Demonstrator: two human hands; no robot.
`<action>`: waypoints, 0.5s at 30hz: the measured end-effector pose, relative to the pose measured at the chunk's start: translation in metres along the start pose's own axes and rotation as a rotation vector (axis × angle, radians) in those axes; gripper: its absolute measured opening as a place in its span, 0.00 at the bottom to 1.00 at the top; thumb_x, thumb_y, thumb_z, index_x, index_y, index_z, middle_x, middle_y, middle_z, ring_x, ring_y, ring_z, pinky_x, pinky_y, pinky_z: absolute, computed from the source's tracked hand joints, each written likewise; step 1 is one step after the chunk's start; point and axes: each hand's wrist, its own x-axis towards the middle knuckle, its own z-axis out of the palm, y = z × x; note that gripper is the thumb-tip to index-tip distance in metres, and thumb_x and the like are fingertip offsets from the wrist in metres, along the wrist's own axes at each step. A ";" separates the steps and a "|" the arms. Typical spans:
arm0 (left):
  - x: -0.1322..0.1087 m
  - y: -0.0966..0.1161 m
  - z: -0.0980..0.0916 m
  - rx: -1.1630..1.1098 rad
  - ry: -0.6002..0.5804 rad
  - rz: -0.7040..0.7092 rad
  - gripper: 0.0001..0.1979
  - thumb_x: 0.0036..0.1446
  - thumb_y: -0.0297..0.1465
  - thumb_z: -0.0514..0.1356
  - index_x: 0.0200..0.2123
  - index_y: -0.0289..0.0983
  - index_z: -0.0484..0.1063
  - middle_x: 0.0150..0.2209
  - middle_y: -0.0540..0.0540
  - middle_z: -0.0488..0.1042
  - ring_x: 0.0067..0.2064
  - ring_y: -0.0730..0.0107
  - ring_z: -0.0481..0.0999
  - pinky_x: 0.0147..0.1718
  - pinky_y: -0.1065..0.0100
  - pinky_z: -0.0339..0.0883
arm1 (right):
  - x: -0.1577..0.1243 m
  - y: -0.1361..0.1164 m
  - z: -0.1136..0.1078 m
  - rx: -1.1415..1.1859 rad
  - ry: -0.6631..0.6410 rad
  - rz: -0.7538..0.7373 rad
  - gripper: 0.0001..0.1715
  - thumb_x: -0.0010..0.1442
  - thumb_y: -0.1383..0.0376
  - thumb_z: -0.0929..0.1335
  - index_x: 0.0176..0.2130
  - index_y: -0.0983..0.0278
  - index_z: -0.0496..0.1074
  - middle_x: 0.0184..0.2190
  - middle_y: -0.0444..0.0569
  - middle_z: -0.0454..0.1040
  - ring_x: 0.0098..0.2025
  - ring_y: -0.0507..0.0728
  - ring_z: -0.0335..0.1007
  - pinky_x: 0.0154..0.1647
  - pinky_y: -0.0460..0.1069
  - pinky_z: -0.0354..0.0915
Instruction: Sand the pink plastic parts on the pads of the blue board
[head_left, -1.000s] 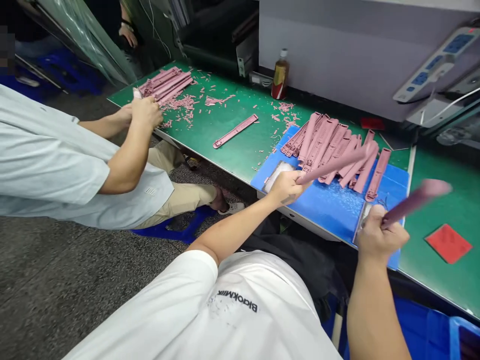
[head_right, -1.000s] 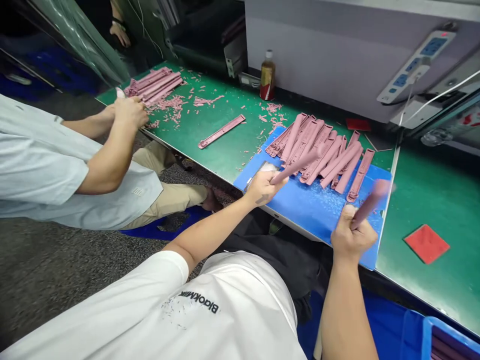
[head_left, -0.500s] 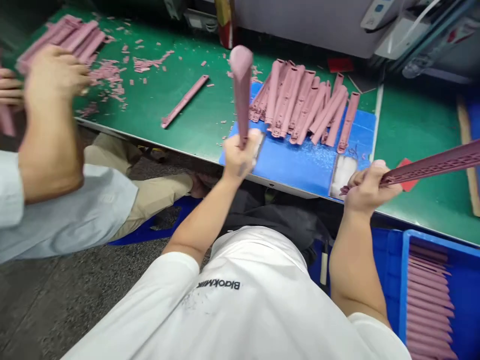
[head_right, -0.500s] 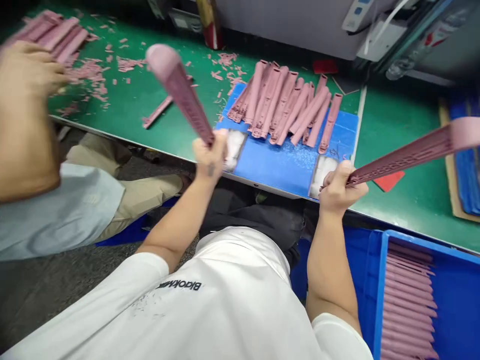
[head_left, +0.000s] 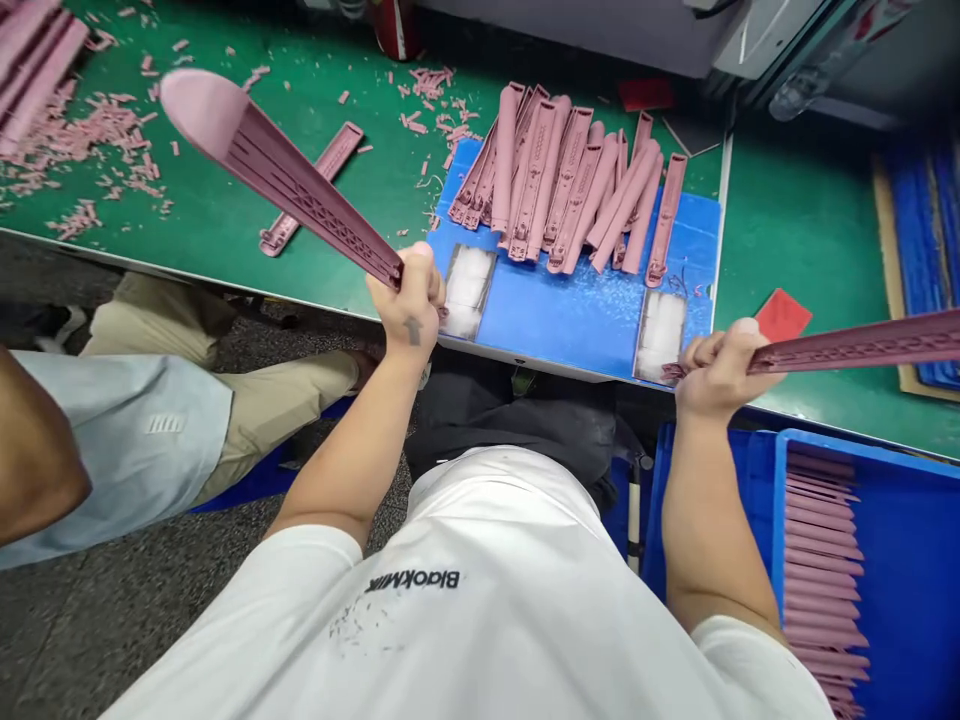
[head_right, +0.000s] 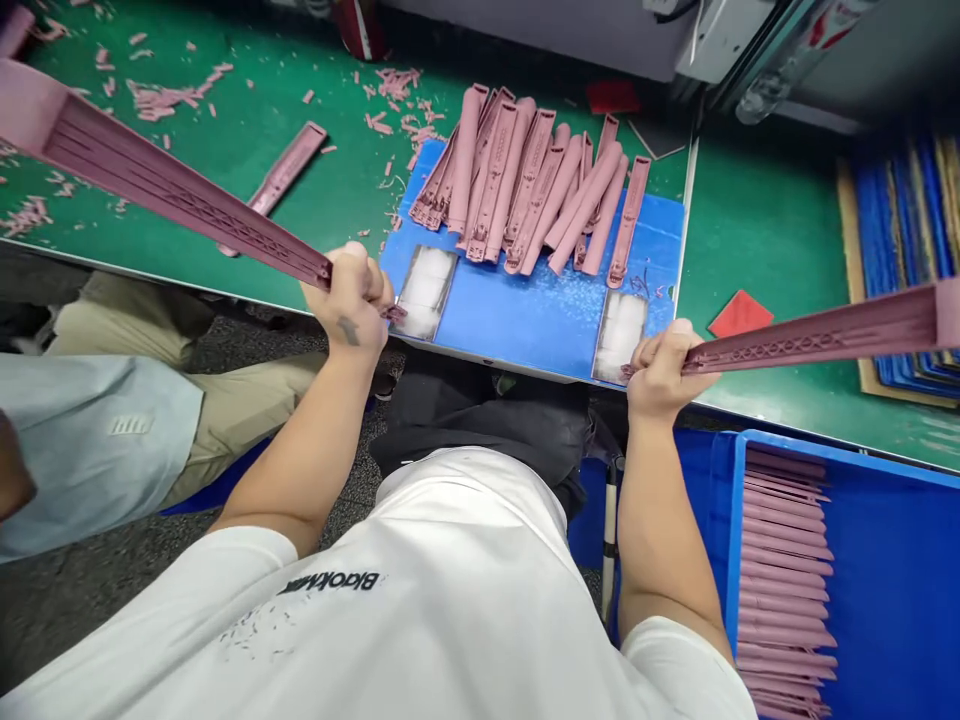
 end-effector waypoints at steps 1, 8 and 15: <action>0.001 0.001 0.000 -0.009 -0.005 -0.003 0.40 0.67 0.63 0.69 0.26 0.44 0.48 0.23 0.57 0.42 0.21 0.76 0.49 0.21 0.63 0.42 | 0.001 0.000 0.000 -0.015 0.016 -0.009 0.40 0.73 0.40 0.74 0.26 0.52 0.50 0.16 0.30 0.45 0.15 0.45 0.38 0.12 0.46 0.44; 0.004 0.005 0.002 -0.027 -0.012 -0.038 0.45 0.64 0.62 0.72 0.24 0.43 0.43 0.21 0.55 0.39 0.23 0.74 0.39 0.21 0.64 0.40 | 0.004 0.000 -0.003 -0.061 0.067 0.014 0.41 0.75 0.38 0.72 0.27 0.53 0.48 0.17 0.29 0.42 0.15 0.44 0.38 0.13 0.44 0.46; -0.008 0.020 0.002 -0.013 -0.031 -0.079 0.43 0.64 0.62 0.73 0.23 0.44 0.47 0.20 0.55 0.44 0.19 0.76 0.47 0.18 0.65 0.44 | 0.003 -0.009 -0.008 -0.052 0.068 0.072 0.33 0.72 0.51 0.72 0.28 0.53 0.49 0.17 0.31 0.44 0.15 0.45 0.37 0.14 0.45 0.45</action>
